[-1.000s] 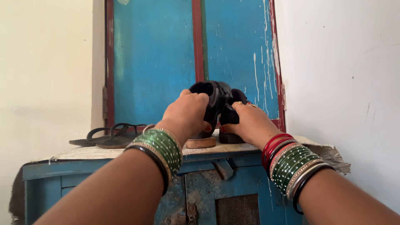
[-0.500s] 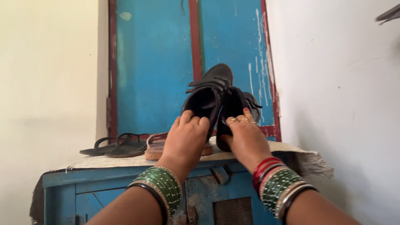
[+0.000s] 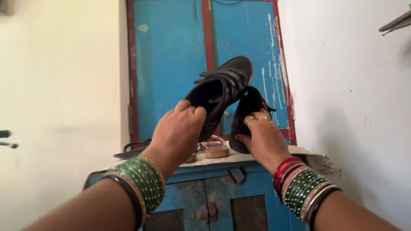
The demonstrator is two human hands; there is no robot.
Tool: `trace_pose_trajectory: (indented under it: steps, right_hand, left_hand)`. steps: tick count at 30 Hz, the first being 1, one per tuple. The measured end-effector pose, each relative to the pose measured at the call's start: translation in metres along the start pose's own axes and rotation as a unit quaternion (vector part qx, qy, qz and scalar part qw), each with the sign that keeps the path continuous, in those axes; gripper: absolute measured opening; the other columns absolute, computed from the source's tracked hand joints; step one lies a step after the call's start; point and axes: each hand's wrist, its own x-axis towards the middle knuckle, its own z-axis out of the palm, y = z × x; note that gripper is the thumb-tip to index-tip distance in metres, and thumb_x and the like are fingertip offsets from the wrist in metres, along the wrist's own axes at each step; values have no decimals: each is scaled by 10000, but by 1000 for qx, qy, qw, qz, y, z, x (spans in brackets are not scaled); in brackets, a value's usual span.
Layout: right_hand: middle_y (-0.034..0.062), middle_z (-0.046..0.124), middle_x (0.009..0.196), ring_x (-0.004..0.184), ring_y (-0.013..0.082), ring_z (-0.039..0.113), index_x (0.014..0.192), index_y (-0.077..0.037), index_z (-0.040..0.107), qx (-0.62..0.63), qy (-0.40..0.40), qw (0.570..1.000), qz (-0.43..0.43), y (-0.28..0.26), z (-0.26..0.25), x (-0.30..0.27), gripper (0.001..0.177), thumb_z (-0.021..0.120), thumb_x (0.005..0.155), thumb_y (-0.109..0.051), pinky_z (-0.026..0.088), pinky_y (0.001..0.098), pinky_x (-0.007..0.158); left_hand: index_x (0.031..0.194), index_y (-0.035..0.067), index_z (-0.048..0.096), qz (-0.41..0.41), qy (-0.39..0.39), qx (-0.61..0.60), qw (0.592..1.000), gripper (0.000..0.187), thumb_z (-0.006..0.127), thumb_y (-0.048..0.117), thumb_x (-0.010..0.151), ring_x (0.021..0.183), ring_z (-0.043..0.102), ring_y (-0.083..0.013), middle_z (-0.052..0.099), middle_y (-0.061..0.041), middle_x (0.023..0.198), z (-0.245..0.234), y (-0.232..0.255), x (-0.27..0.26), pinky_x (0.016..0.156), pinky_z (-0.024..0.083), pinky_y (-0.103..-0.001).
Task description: The person removes several pairs of shoes and sandals from a blue cabinet and places them on the floor. The person handles the footwear one pair at a time, moving them from the cabinet shelves to the ground near a motorcycle.
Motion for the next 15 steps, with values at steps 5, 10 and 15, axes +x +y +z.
trace_pose_trajectory:
  steps: [5,10,15]
  right_hand:
    - [186,620,1307,1190,358,612,1206,33,661,28,-14,998,-51,-26,-21,8,489,791,814,-228,486,432,1011]
    - [170,617,1318,1210,333,612,1221,16,658,61,-68,995,-40,-63,-42,18,535,811,805,-282,465,414,1052]
    - [215,658,1233,1166,356,623,1185,51,661,132,-27,984,-113,-109,-64,23,591,862,758,-304,484,427,988]
  left_hand:
    - [953,48,622,-71,-75,-27,994,92,659,78,874,1143,610,-294,718,-121,983,-52,-6,-7,893,554,-418]
    - [994,46,643,-126,-113,-18,985,163,692,130,863,1168,605,-301,709,-138,1023,-102,-12,-16,900,557,-435]
    - [994,57,664,-184,-162,8,969,210,724,202,854,1113,636,-294,731,-140,964,-157,-15,-28,913,559,-445]
